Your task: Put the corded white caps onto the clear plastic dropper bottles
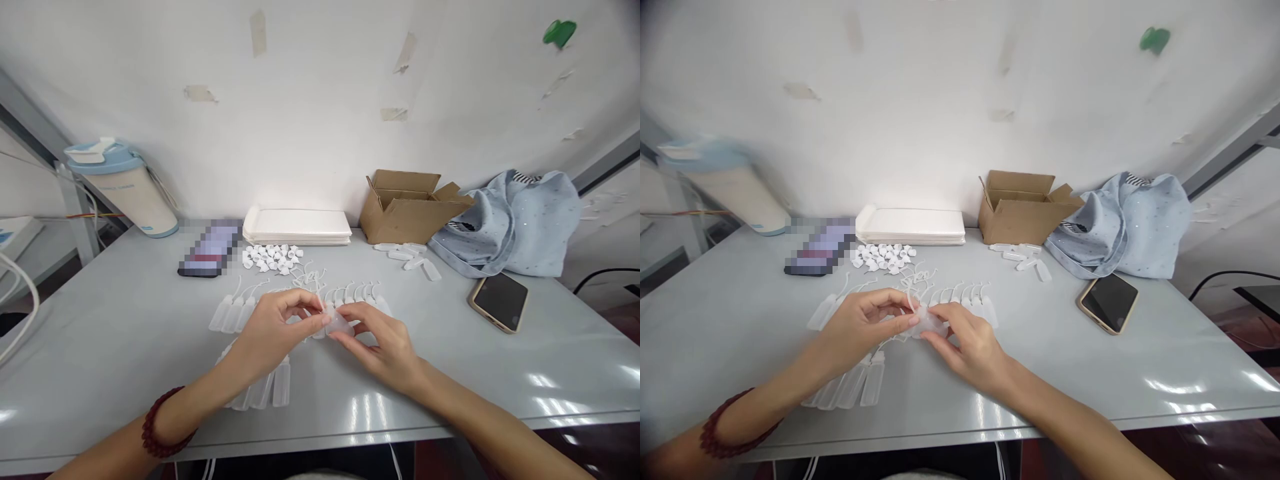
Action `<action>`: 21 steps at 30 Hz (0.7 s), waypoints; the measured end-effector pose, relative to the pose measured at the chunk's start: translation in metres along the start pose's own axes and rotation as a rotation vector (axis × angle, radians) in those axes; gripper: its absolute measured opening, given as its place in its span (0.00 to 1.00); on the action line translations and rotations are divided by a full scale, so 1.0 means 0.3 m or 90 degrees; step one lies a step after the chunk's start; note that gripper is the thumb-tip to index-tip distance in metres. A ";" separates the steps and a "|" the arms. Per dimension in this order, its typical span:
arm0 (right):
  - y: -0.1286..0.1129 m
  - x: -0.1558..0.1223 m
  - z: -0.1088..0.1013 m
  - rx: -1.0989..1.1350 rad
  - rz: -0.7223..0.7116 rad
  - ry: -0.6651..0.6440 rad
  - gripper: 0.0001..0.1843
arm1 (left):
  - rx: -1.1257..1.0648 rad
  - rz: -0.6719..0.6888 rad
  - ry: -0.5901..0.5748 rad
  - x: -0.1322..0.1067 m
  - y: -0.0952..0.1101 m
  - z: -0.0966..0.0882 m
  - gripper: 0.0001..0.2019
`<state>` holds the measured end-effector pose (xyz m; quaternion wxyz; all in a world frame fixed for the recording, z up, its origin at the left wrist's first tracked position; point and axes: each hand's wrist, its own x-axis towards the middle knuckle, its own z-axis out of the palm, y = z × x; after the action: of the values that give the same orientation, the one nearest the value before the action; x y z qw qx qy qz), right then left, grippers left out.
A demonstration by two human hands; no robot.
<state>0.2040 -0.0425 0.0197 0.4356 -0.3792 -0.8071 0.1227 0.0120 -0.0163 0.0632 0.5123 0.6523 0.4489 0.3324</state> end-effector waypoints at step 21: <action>-0.034 0.026 -0.023 0.394 0.271 -0.097 0.18 | 0.127 0.092 -0.075 0.017 -0.007 -0.020 0.10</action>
<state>0.2018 -0.0448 0.0339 0.4332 -0.3789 -0.6650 0.4760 0.0080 -0.0092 0.0625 0.4452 0.7492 0.4006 0.2829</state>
